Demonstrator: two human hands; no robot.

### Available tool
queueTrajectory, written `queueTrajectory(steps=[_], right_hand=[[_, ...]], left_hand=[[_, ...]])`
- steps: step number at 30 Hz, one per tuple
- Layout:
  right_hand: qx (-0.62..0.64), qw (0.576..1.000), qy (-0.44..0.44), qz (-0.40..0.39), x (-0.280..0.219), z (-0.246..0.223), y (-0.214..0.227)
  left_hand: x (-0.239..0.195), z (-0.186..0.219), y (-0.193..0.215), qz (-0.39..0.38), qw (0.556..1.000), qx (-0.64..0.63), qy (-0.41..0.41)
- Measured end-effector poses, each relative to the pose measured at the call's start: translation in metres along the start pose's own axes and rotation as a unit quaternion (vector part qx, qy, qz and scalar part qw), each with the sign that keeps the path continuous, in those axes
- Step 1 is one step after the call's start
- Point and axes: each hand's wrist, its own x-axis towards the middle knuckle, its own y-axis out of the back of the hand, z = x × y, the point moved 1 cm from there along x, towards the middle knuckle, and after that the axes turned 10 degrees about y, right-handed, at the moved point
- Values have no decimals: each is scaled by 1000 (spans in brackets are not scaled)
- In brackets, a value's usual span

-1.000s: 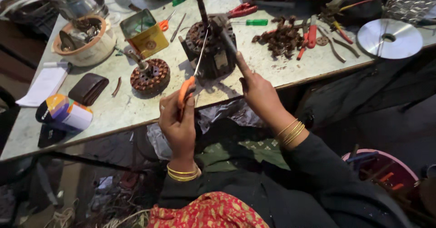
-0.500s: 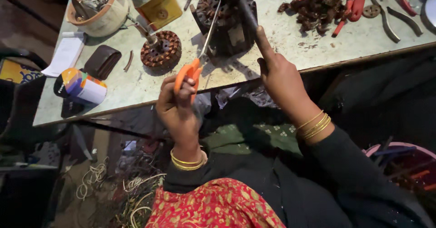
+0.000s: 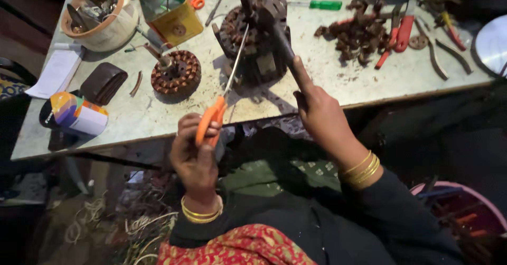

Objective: The person uses orange-handled shears to hold and manipulate copper windings on a motor stator while striking the shears with a metal rod. The person repeatedly adjusts the shears and strikes the windings to reshape or remove them.

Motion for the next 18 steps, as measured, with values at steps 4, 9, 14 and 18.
queueTrajectory(steps=[4,9,14,18], right_hand=[[75,996,36,34,3,9,13],[285,956,-51,46,39,12,27],[311,927,-178,-107,106,-1,46],[227,944,-135,-197,120,-13,58]], left_hand=[[0,-3,6,-41,999,1,20],[2,-12,10,-29,996,72,-49],[5,-18,10,-26,997,50,-55],[10,-18,17,-26,998,25,-50]])
